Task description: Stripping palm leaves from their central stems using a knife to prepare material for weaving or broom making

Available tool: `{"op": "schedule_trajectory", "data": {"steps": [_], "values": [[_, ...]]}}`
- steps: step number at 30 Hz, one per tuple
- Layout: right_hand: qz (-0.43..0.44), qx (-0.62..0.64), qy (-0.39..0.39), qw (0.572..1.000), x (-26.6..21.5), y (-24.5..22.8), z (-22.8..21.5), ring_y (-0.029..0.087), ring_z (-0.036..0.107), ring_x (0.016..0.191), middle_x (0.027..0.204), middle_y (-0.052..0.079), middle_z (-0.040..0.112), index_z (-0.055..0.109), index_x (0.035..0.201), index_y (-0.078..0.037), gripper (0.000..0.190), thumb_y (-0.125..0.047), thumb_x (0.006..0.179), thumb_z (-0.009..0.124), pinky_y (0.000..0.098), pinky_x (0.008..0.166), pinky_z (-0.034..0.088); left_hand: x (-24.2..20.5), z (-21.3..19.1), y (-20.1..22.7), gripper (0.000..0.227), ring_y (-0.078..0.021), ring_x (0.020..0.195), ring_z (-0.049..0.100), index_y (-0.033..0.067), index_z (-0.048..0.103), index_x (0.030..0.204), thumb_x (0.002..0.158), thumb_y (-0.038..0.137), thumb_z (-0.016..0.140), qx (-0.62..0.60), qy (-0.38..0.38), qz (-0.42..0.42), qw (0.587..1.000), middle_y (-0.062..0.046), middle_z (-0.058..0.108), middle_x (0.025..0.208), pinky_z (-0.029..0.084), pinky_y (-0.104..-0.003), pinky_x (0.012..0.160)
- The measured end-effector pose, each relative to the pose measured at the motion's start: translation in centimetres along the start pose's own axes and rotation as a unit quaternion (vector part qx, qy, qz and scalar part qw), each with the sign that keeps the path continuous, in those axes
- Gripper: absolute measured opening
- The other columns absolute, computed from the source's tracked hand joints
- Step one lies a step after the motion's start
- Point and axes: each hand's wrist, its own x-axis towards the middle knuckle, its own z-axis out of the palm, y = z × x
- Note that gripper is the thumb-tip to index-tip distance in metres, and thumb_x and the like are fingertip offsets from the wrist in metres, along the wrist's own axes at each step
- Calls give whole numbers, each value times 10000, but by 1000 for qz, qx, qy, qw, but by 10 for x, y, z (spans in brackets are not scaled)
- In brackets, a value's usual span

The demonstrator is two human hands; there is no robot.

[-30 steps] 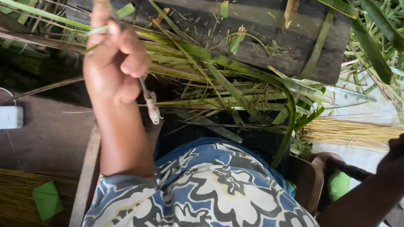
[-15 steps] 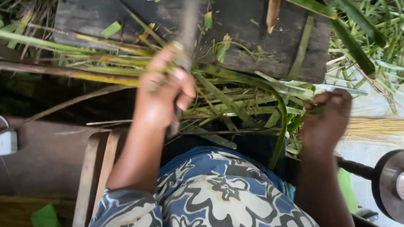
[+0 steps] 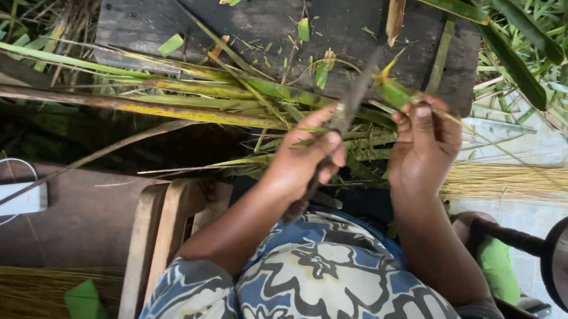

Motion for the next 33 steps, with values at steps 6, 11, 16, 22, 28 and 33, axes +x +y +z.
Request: {"op": "schedule_trajectory", "data": {"steps": [6, 11, 16, 22, 28, 33], "values": [[-58, -125, 23, 990, -20, 3, 7, 191, 604, 933, 1019, 131, 616, 606, 1030, -63, 133, -49, 897, 599, 306, 852, 513, 9, 22, -14, 643, -88, 359, 490, 9, 148, 1426, 900, 65, 515, -80, -72, -72, 992, -126, 571, 617, 390, -183, 329], [-47, -147, -27, 988, -37, -8, 18, 162, 528, 1031, 1115, 113, 530, 572, 1085, 5, 186, -61, 911, 579, 277, 881, 456, 19, 3, -46, 539, -153, 320, 488, 21, 283, 1363, 896, 52, 551, -179, -50, -73, 980, -218, 563, 608, 373, -230, 280], [80, -186, -193, 960, -56, -64, 41, 234, 624, 931, 1002, 157, 614, 543, 1138, 47, 316, -101, 861, 581, 308, 750, 522, 27, -23, -26, 449, -176, 335, 481, 41, 369, 1316, 902, 48, 544, -174, -9, -36, 984, -213, 547, 616, 382, -253, 280], [-126, -398, -317, 852, -35, -108, 35, 250, 629, 837, 960, 188, 644, 602, 1003, 61, 141, -30, 949, 509, 328, 735, 517, 16, -25, 13, 377, -136, 404, 377, 86, 431, 1205, 863, 81, 591, -157, 25, -40, 986, -137, 497, 628, 284, -213, 335], [9, -484, -349, 803, -12, -72, 26, 400, 536, 1027, 1090, 252, 537, 505, 1143, 60, 273, -101, 926, 543, 465, 827, 440, 16, -30, 2, 388, -155, 364, 441, 73, 420, 1261, 895, 58, 548, -130, 7, -27, 991, -169, 528, 621, 355, -232, 314], [-17, -497, -317, 808, -13, -48, -8, 406, 618, 849, 896, 248, 619, 565, 990, 86, 109, 15, 918, 605, 450, 714, 469, 13, -10, -16, 383, -126, 336, 491, 22, 384, 1287, 923, 39, 498, -71, 12, 4, 997, -173, 575, 603, 385, -215, 274]]}}
